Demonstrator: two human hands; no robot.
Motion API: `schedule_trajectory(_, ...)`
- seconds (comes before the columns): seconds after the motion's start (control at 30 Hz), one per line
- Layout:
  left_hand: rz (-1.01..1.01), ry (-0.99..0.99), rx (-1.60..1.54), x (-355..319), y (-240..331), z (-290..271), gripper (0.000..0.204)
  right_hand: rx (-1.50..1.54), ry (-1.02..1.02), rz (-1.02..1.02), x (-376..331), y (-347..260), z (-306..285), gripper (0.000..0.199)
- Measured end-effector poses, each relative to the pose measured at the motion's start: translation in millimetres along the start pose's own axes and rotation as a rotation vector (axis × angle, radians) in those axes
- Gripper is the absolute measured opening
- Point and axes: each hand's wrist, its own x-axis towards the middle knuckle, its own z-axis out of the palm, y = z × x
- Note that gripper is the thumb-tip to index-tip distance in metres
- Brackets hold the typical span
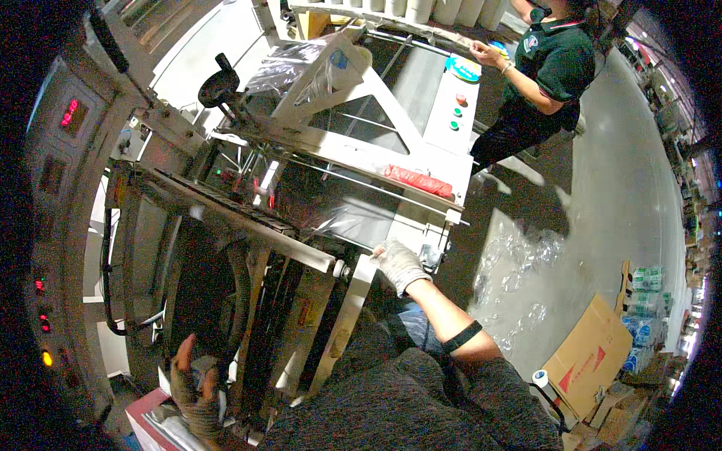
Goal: Operating an industrial shrink-wrap packaging machine to wrap circular tape products.
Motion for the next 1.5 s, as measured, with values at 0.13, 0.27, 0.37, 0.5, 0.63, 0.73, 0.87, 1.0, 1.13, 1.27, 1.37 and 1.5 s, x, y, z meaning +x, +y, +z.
schedule_trajectory(0.13, 0.097, 0.081, 0.007, 14, 42, 37, 0.043, 0.051, 0.076, -0.110, 7, 27, 13, 0.020)
schedule_trajectory(0.27, 0.281, -0.089, -0.011, 12, 48, 47, 0.049, 0.064, 0.003, -0.054, 4, 25, 13, 0.021)
schedule_trajectory(0.37, 0.421, -0.164, 0.075, 18, 55, 50, 0.047, 0.064, 0.013, -0.055, 3, 25, 15, 0.021)
schedule_trajectory(0.5, 0.416, -0.207, 0.030, 18, 64, 55, 0.046, -0.003, 0.057, -0.187, 6, 36, 17, 0.019)
schedule_trajectory(0.63, 0.431, -0.229, 0.040, 23, 63, 62, 0.046, 0.178, -0.022, 0.012, 2, 28, 1, 0.016)
schedule_trajectory(0.73, 0.441, -0.262, 0.017, 32, 64, 64, 0.046, 0.204, -0.039, 0.056, 3, 22, -7, 0.016)
schedule_trajectory(0.87, 0.437, -0.059, 0.151, 27, 43, 38, 0.040, 0.143, -0.073, -0.062, 7, 0, 2, 0.018)
schedule_trajectory(1.0, 0.013, 0.891, -0.267, 60, -45, -60, 0.030, 0.821, -0.056, 0.178, 0, 56, 27, 0.028)
schedule_trajectory(1.13, 0.243, 1.170, 0.879, 61, -154, -188, 0.047, 0.161, -0.101, 0.052, 15, 81, 4, 0.023)
schedule_trajectory(1.27, -0.728, 0.730, 1.161, 63, -199, -225, 0.039, 0.666, -0.057, 0.065, -4, 49, 3, 0.012)
schedule_trajectory(1.37, -0.650, 0.647, 1.248, 18, -233, -286, 0.039, 0.382, -0.151, -0.101, 15, 65, 25, 0.018)
schedule_trajectory(1.5, -0.552, 0.795, 1.465, 9, -243, -327, 0.038, 0.194, -0.138, -0.043, 13, 21, 1, 0.022)
